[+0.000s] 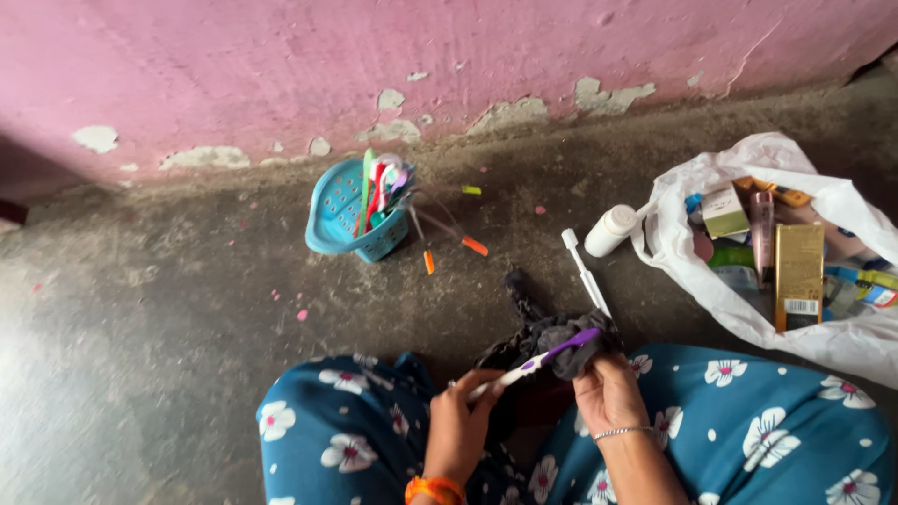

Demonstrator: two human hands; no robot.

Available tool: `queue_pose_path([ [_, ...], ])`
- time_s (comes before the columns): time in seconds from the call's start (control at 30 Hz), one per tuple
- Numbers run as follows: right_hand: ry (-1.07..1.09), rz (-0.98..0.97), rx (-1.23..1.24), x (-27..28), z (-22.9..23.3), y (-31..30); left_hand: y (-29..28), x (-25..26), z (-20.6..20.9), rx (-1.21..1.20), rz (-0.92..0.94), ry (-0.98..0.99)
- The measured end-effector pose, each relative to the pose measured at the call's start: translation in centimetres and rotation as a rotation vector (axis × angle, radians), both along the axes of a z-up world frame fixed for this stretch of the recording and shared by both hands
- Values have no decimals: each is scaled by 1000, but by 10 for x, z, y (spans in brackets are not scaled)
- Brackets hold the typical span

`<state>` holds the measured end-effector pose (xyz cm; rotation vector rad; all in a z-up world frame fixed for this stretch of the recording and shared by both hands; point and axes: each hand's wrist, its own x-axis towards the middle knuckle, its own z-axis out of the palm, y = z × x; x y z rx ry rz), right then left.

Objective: The person sits on the floor and wipes a white cylindrical container and several toothbrushes with a dark cloth. The person handles the items one at a time, wiping them thoroughly before placing them on the floor.

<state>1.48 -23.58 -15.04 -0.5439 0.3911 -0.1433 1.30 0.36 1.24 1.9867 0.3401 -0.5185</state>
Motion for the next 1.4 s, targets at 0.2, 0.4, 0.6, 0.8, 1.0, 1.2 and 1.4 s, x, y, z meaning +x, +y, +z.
queue_pose_path([
  [0.2,189,-61,-54,0,-8,-2,-4,-2,-9,12,6,-220],
  [0.4,213,-47,-34,-1,-26,-10,-5,-2,-10,-18,-4,-164],
  [0.6,205,-60,-14,-3,-27,-12,-4,-4,-2,0,-54,-78],
  [0.8,212,-80,67,-2,15,1,-3,-5,7,14,-99,-30],
  [1.0,115,-48,18,-5,41,11,-2,-9,14,38,-115,22],
  [1.2,178,1,-170,-7,33,3,1,-15,10,59,-125,-69],
  [1.4,348,-12,-204,-6,14,-8,2,-13,10,61,-156,-30],
])
